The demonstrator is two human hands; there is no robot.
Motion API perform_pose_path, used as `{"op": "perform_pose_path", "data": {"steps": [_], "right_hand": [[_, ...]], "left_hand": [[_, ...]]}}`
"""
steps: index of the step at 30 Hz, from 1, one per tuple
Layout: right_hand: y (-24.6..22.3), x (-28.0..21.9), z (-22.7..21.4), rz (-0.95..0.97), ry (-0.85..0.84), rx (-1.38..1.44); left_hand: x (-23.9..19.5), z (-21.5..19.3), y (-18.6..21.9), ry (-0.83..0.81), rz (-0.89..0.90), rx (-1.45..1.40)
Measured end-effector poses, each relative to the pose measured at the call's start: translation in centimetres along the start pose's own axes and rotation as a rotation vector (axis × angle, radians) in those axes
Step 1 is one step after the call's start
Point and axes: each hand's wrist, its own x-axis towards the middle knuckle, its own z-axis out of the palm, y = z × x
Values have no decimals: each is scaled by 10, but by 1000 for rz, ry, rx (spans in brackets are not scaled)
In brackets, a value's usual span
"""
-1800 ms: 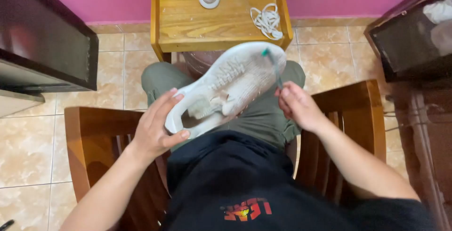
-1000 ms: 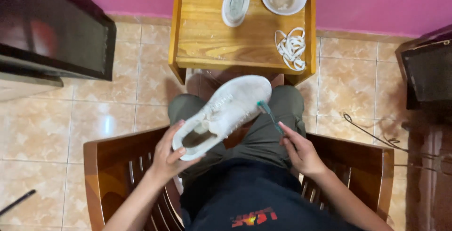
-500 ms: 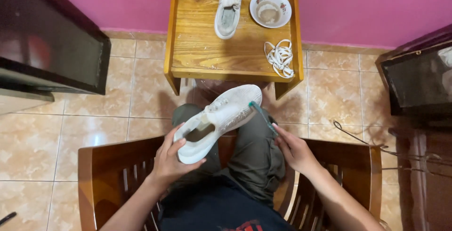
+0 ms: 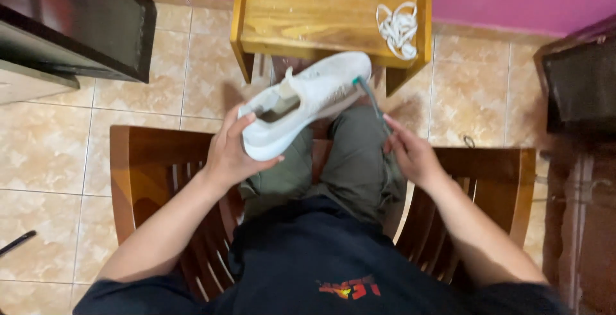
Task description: The person scrubs a white sneaker with a toothbrush, focusing on the upper mesh, laces, and sole. The person rotates the shoe to clean different areas and dips the brush into a small bowl of liquid periodically.
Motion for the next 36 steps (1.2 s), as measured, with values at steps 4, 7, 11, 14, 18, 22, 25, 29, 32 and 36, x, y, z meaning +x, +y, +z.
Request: {"op": "perform_pose_path", "data": {"steps": [4, 7, 11, 14, 18, 22, 25, 29, 32, 36], "right_hand": [[-17, -2, -4, -4, 19, -9], [-25, -2, 0, -43, 37, 26], [-28, -2, 3, -94, 73, 78], [-58, -14, 0, -93, 79, 84], [-83, -16, -9, -273, 114, -10], [-125, -13, -14, -96, 142, 144], [-143, -6, 2, -260, 361, -38], [-158, -8, 11, -387, 366, 5], [-158, -22, 18, -332, 542, 16], [-135, -51, 42, -327, 449, 146]], "left_hand": [[0, -7, 8, -45, -38, -61], [1, -17, 16, -47, -67, -78], [-1, -27, 17, -54, -91, -60], [-4, -34, 19, -84, -13, -48], [-4, -45, 35, -77, 98, -45], [6, -54, 59, -49, 95, -71], [22, -62, 81, 7, 73, -111], [45, -60, 98, 81, 20, -219], [51, -58, 112, 104, -12, -226], [29, -37, 120, 141, 65, -485]]}}
